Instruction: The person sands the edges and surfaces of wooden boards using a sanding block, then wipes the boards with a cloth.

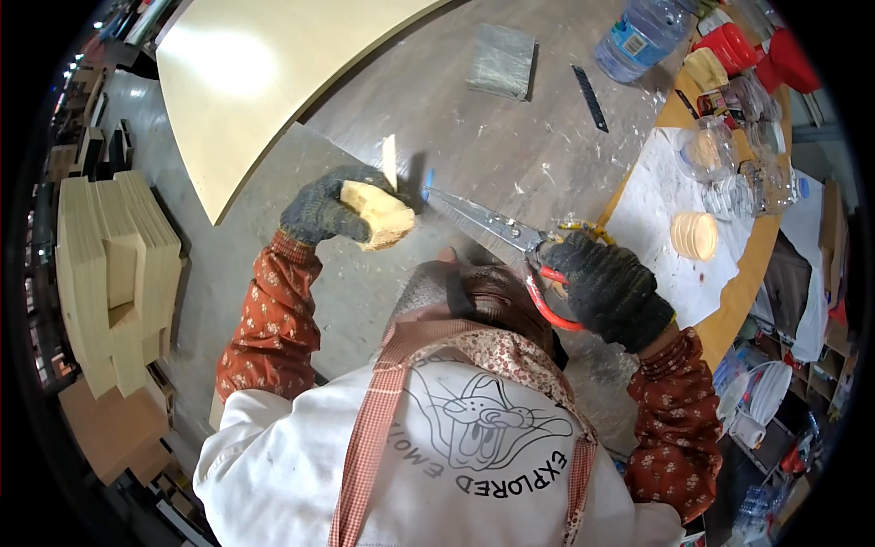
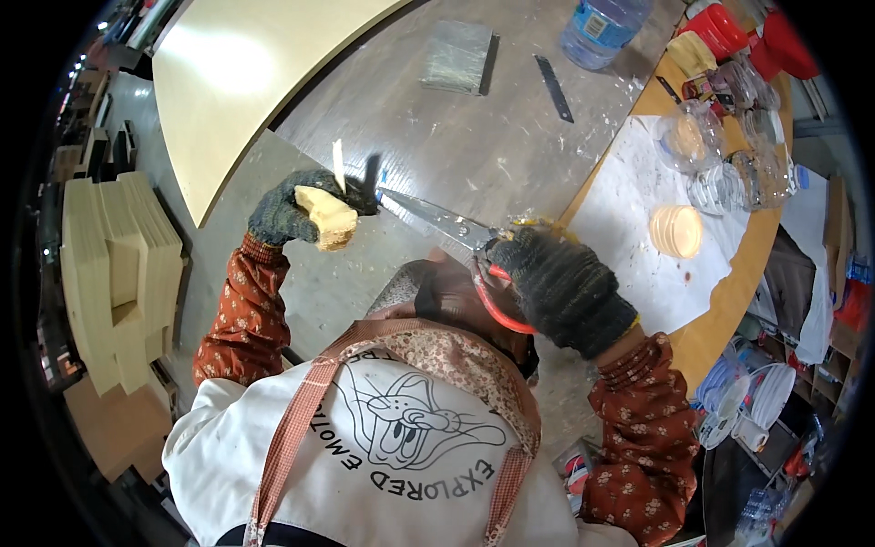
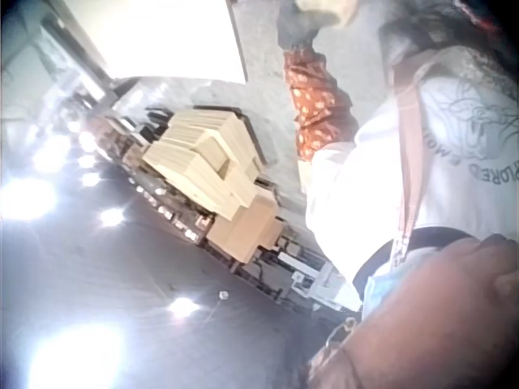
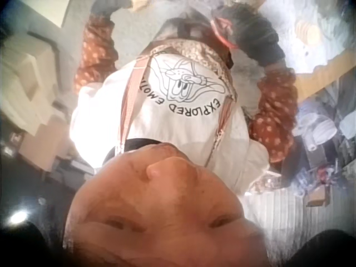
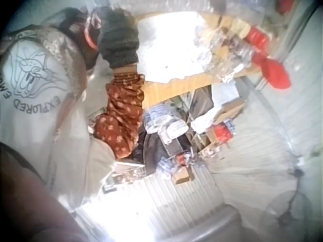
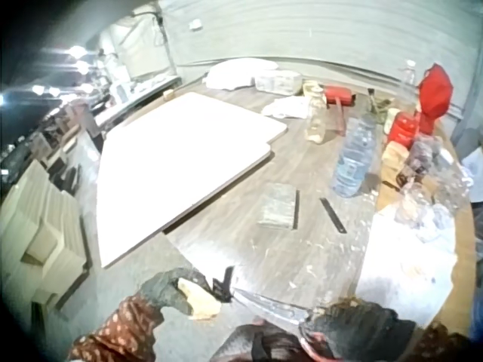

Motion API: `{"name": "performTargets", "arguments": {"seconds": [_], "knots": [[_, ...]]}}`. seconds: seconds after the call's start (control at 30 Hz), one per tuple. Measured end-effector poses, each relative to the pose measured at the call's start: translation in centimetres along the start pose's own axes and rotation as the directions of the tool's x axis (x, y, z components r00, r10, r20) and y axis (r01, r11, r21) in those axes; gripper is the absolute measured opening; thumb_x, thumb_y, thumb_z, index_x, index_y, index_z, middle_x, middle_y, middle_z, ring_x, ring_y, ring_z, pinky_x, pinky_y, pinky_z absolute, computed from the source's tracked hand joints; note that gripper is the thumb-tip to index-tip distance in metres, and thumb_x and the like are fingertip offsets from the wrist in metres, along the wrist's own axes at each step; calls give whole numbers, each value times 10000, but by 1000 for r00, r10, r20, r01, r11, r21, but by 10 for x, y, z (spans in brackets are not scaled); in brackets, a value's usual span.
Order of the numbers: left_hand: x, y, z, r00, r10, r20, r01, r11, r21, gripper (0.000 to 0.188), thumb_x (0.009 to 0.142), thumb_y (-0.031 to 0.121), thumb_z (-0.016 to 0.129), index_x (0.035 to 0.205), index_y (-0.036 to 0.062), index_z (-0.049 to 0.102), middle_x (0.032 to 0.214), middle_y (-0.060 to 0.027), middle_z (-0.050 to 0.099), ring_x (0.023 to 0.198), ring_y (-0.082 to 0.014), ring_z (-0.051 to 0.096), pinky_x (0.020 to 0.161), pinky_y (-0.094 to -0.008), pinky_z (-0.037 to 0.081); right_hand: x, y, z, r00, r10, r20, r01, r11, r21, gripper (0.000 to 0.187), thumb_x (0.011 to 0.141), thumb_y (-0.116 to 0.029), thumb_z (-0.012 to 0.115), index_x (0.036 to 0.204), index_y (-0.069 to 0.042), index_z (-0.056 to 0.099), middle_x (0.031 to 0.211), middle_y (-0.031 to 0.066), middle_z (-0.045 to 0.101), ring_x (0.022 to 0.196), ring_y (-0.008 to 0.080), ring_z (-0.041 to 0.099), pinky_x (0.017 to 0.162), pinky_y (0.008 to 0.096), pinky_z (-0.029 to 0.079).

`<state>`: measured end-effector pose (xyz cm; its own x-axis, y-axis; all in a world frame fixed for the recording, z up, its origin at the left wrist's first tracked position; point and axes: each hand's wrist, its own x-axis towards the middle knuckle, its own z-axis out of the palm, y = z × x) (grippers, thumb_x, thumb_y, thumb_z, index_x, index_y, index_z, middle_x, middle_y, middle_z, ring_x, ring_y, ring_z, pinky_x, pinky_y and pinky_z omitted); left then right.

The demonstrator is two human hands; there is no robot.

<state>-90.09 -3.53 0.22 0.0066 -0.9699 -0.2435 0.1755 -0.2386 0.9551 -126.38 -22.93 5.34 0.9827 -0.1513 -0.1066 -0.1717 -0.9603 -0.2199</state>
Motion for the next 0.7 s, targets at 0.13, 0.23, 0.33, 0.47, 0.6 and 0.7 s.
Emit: {"name": "performTargets", "arguments": {"seconds": [0.13, 0.23, 0.33, 0.47, 0.6, 0.7], "knots": [[-39, -9, -15, 986, 22, -168, -32, 998, -59, 623, 554, 133, 888, 1107, -4, 635, 1048, -88, 691, 953, -191, 640, 865, -328, 517, 4, 6, 18, 996, -25, -83, 38, 987, 159, 354, 835, -249, 691, 1126, -59, 626, 984, 155, 640, 842, 330, 660, 696, 416, 550], [-60, -18, -22, 961, 20, -274, -53, 992, -114, 619, 544, 141, 890, 1087, -5, 631, 1026, -80, 691, 934, -184, 643, 846, -312, 520, 4, 10, 23, 993, -63, -96, 78, 984, 161, 360, 831, -246, 692, 1121, -45, 622, 1007, 173, 637, 891, 340, 657, 729, 423, 552], [-72, -20, -25, 950, 6, -313, -55, 988, -147, 610, 540, 170, 900, 1062, -6, 637, 1010, -91, 692, 927, -188, 648, 832, -322, 523, 3, 9, 22, 993, -76, -90, 85, 991, 102, 367, 816, -211, 713, 1126, -38, 621, 1026, 175, 642, 935, 338, 652, 764, 416, 555], [-75, -13, -21, 957, 169, -234, -175, 985, -6, 622, 540, 198, 911, 1063, -16, 650, 1029, -109, 696, 939, -201, 651, 840, -337, 524, 1, 6, 18, 977, -101, -188, 127, 983, 134, 373, 793, -154, 737, 1130, -41, 624, 995, 162, 655, 908, 338, 657, 749, 416, 559], [-62, -2, -8, 977, 156, -142, -157, 988, 5, 652, 535, 210, 920, 1083, -21, 653, 1037, -112, 699, 944, -211, 652, 853, -351, 524, -3, 2, 13, 955, -73, -287, 119, 983, 143, 333, 786, -137, 740, 1093, -48, 646, 955, 150, 659, 854, 335, 661, 717, 421, 561], [-44, 2, 0, 983, 135, -125, -145, 986, -77, 650, 536, 203, 917, 1089, -15, 654, 1062, -115, 697, 964, -215, 651, 879, -362, 520, -10, 0, 8, 955, -53, -292, 98, 985, 142, 303, 782, -143, 737, 1060, -49, 663, 946, 150, 661, 831, 328, 663, 711, 419, 563]]}}
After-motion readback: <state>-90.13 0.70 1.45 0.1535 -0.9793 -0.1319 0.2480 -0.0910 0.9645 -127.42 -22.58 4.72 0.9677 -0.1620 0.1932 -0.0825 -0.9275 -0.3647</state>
